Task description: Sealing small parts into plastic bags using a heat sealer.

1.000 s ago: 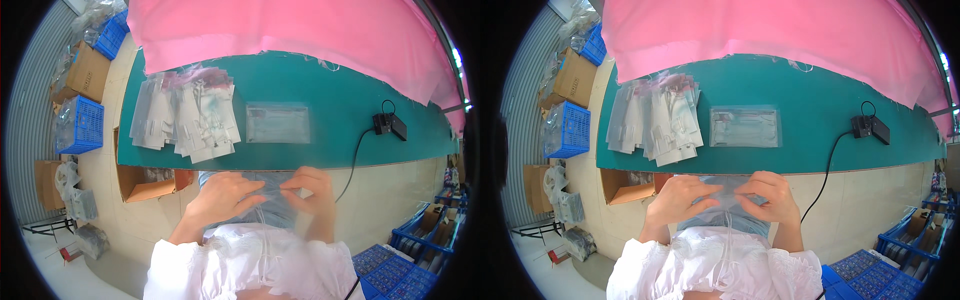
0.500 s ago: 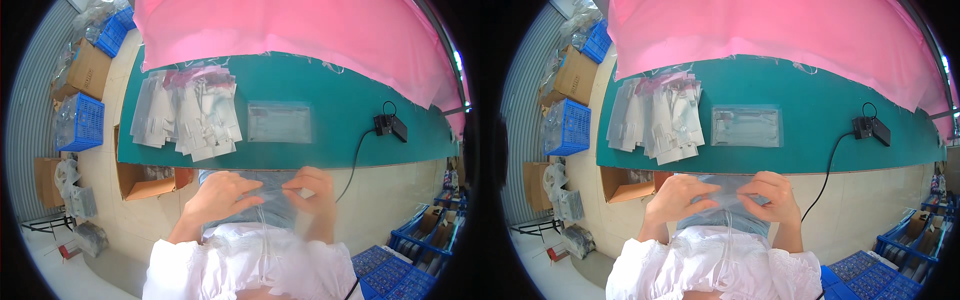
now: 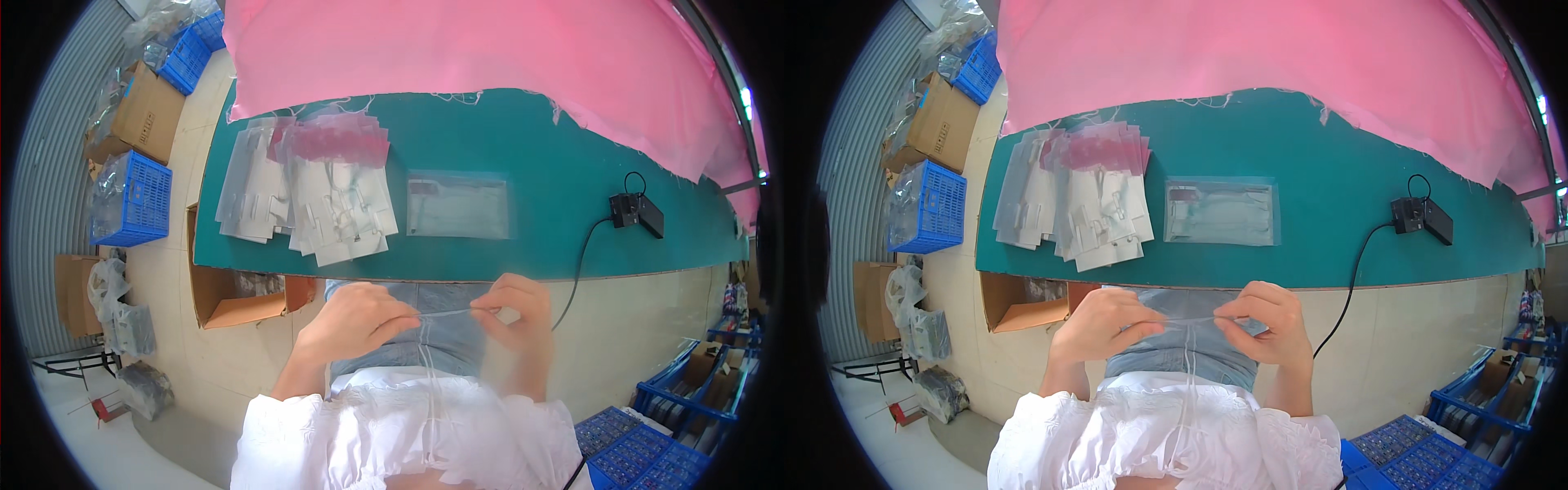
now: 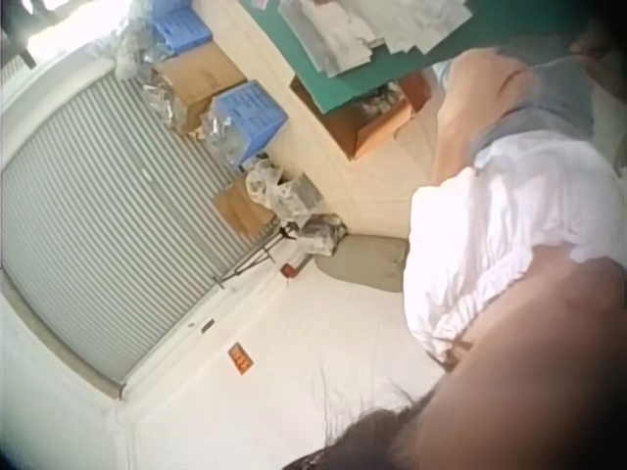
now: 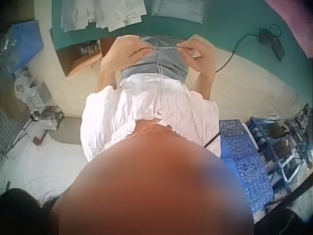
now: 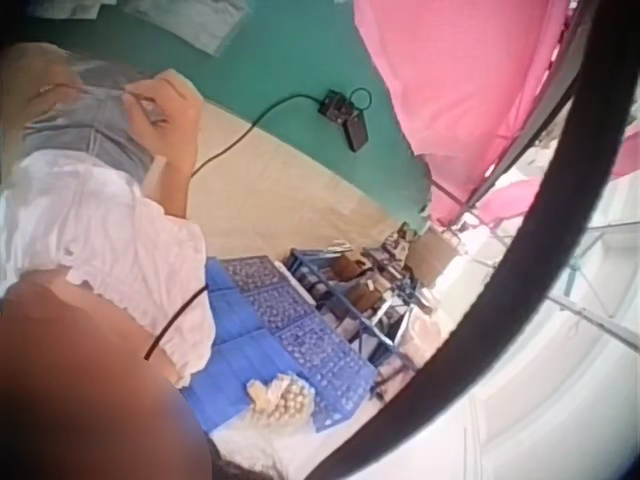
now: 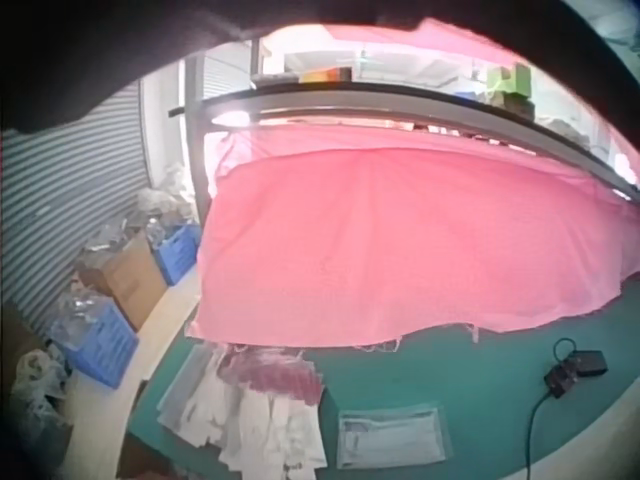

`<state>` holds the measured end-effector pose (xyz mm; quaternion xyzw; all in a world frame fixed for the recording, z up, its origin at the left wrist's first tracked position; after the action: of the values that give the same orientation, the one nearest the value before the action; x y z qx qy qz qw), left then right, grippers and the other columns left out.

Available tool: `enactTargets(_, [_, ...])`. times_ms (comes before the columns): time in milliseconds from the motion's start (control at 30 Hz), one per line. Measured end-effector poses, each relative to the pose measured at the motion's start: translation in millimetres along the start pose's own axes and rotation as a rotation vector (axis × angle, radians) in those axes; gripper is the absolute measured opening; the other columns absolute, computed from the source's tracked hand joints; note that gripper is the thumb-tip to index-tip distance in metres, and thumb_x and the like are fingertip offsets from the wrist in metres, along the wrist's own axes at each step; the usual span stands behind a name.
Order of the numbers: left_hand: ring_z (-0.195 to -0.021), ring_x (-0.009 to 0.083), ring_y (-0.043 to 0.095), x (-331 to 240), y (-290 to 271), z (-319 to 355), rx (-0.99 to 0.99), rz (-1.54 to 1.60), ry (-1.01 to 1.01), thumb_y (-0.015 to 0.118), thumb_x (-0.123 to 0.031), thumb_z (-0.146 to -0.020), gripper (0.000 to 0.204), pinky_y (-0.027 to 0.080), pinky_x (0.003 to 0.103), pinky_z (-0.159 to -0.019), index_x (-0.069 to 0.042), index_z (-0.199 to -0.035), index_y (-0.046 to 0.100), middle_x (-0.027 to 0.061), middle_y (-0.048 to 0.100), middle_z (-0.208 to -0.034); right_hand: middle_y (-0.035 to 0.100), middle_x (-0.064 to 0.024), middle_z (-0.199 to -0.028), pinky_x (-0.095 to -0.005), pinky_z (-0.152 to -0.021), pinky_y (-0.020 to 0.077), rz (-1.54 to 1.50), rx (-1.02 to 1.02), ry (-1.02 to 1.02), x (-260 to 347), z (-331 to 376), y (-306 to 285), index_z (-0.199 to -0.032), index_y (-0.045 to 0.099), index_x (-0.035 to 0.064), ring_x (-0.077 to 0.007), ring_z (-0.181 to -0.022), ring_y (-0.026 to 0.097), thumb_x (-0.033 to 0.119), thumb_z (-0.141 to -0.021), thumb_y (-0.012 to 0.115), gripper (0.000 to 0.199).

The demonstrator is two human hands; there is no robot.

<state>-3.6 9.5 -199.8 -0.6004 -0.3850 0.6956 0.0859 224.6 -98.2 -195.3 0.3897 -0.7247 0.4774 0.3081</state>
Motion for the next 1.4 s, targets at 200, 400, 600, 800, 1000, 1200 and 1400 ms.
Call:
enactTargets(200, [-0.069, 0.0141, 0.061, 2, -1, -5, -0.427, 0.435, -0.071, 0.072, 0.003, -0.074, 0.031, 0.047, 0.026, -0.067, -0.007, -0.103, 0.072, 0.0048, 0.069, -0.075, 0.059, -0.0041, -0.064, -0.0273, -0.051, 0.0430, -0.092, -0.119, 0.107, -5, 5, -10, -0.078, 0.070, 0.0042, -0.0161, -0.058, 0.057, -0.004, -0.064, 0.075, 0.017])
enactTargets(400, [-0.073, 0.0098, 0.061, -14, 1, -16, -0.427, 0.555, -0.178, 0.070, 0.007, -0.073, 0.046, 0.048, 0.025, -0.068, -0.005, -0.117, 0.066, 0.0061, 0.069, -0.079, 0.064, -0.0082, -0.090, -0.0292, -0.075, 0.0480, -0.002, 0.230, 0.091, 9, -15, 10, -0.097, 0.067, 0.0028, -0.0174, -0.082, 0.061, 0.000, -0.070, 0.075, 0.028])
enactTargets(600, [-0.069, 0.0124, 0.060, -26, 7, -22, -0.391, 0.480, -0.101, 0.070, 0.005, -0.072, 0.043, 0.047, 0.026, -0.067, -0.007, -0.113, 0.067, 0.0037, 0.067, -0.076, 0.062, -0.0041, -0.095, -0.0286, -0.081, 0.0478, -0.864, 0.143, 0.408, -6, -8, 34, -0.094, 0.063, 0.0027, -0.0133, -0.089, 0.060, -0.004, -0.078, 0.070, 0.019])
enactTargets(800, [-0.074, 0.0214, 0.056, -27, 11, -28, -0.616, -0.168, 0.185, 0.076, -0.005, -0.068, 0.045, 0.042, 0.032, -0.070, -0.010, -0.112, 0.068, 0.0041, 0.064, -0.081, 0.060, -0.0041, -0.093, -0.0265, -0.078, 0.0486, -1.045, -0.090, 0.498, -1, -8, 45, -0.098, 0.055, 0.0034, -0.0114, -0.087, 0.060, -0.010, -0.080, 0.065, 0.025])
enactTargets(1000, [-0.073, 0.0210, 0.054, -33, 12, -29, -0.522, -0.102, 0.112, 0.076, -0.017, -0.073, 0.049, 0.040, 0.034, -0.067, -0.009, -0.119, 0.063, 0.0039, 0.058, -0.089, 0.060, -0.0055, -0.092, -0.0296, -0.078, 0.0506, -1.093, -0.218, 0.354, 5, -7, 46, -0.102, 0.053, 0.0035, -0.0133, -0.087, 0.060, -0.011, -0.080, 0.063, 0.028])
enactTargets(1200, [-0.064, 0.0200, 0.046, -33, 12, -27, -0.462, -0.014, 0.106, 0.078, -0.014, -0.069, 0.055, 0.037, 0.032, -0.055, -0.010, -0.122, 0.064, 0.0043, 0.048, -0.075, 0.060, -0.0067, -0.096, -0.0321, -0.083, 0.0507, -1.061, -0.022, 0.400, 4, -7, 32, -0.102, 0.054, 0.0020, -0.0155, -0.091, 0.061, -0.010, -0.082, 0.061, 0.024])
enactTargets(1400, [-0.063, 0.0202, 0.045, -32, 12, -25, -0.435, -0.045, 0.133, 0.078, -0.013, -0.070, 0.056, 0.036, 0.032, -0.055, -0.008, -0.124, 0.063, 0.0047, 0.046, -0.073, 0.060, -0.0065, -0.095, -0.0324, -0.088, 0.0493, -0.682, 0.117, 0.370, 8, -14, 18, -0.096, 0.058, 0.0002, -0.0159, -0.095, 0.061, -0.009, -0.081, 0.060, 0.018])
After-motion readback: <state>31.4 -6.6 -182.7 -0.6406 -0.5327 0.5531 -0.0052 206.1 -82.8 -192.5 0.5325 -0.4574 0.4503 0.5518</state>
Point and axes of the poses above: each hand's wrist, its own z-axis away from the middle knuckle, its own y-axis out of the palm, x = y × z, the point moved 1 cm from there along -z, towards the middle knuckle
